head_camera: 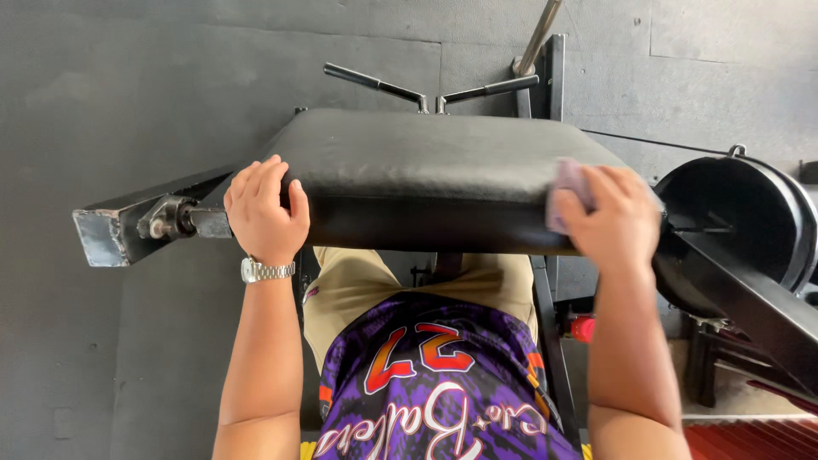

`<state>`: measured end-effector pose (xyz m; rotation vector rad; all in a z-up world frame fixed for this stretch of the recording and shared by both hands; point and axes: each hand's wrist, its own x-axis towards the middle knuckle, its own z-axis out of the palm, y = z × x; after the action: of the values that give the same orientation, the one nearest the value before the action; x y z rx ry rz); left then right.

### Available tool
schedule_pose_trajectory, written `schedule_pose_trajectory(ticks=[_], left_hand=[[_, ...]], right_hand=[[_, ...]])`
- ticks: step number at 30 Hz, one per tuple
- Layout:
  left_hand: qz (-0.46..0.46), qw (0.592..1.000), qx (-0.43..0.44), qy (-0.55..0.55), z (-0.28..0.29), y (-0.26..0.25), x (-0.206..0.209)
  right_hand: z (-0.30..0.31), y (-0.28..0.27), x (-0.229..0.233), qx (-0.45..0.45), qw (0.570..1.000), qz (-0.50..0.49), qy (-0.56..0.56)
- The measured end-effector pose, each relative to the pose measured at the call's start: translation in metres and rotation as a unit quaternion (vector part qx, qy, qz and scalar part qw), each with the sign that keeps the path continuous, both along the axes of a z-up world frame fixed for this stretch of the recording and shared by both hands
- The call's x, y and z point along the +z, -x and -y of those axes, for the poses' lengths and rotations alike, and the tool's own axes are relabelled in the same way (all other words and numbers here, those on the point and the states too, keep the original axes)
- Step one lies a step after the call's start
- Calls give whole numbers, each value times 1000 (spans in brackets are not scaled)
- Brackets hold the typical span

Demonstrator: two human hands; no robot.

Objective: The person wipes down the upholstered armrest of a gym machine with a purple cloth, then folds the cloth and continues wiping different areas of the surface.

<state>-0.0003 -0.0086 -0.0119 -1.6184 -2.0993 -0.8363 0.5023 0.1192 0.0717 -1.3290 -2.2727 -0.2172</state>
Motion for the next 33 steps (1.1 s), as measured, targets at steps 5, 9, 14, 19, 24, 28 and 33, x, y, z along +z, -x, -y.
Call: schedule_pose_trajectory(ticks=[5, 9, 14, 19, 24, 28, 33], left_hand=[[10, 999, -22, -38, -4, -11, 23], [4, 998, -22, -63, -7, -11, 20], [-2, 999, -6, -52, -5, -4, -3], [17, 997, -7, -70, -8, -5, -5], [35, 997, -18, -71, -5, -5, 8], [26, 999, -43, 17, 2, -12, 11], [45, 907, -415, 45, 48, -112, 194]], right_hand=[[-26, -17, 50, -286, 881, 76, 369], [-62, 21, 61, -276, 852, 129, 426], [-103, 73, 20, -97, 838, 201, 498], [-66, 218, 37, 37, 857, 169, 486], [-12, 281, 28, 157, 880, 160, 418], [2, 255, 18, 199, 928, 105, 296], [12, 182, 8, 173, 962, 74, 199]])
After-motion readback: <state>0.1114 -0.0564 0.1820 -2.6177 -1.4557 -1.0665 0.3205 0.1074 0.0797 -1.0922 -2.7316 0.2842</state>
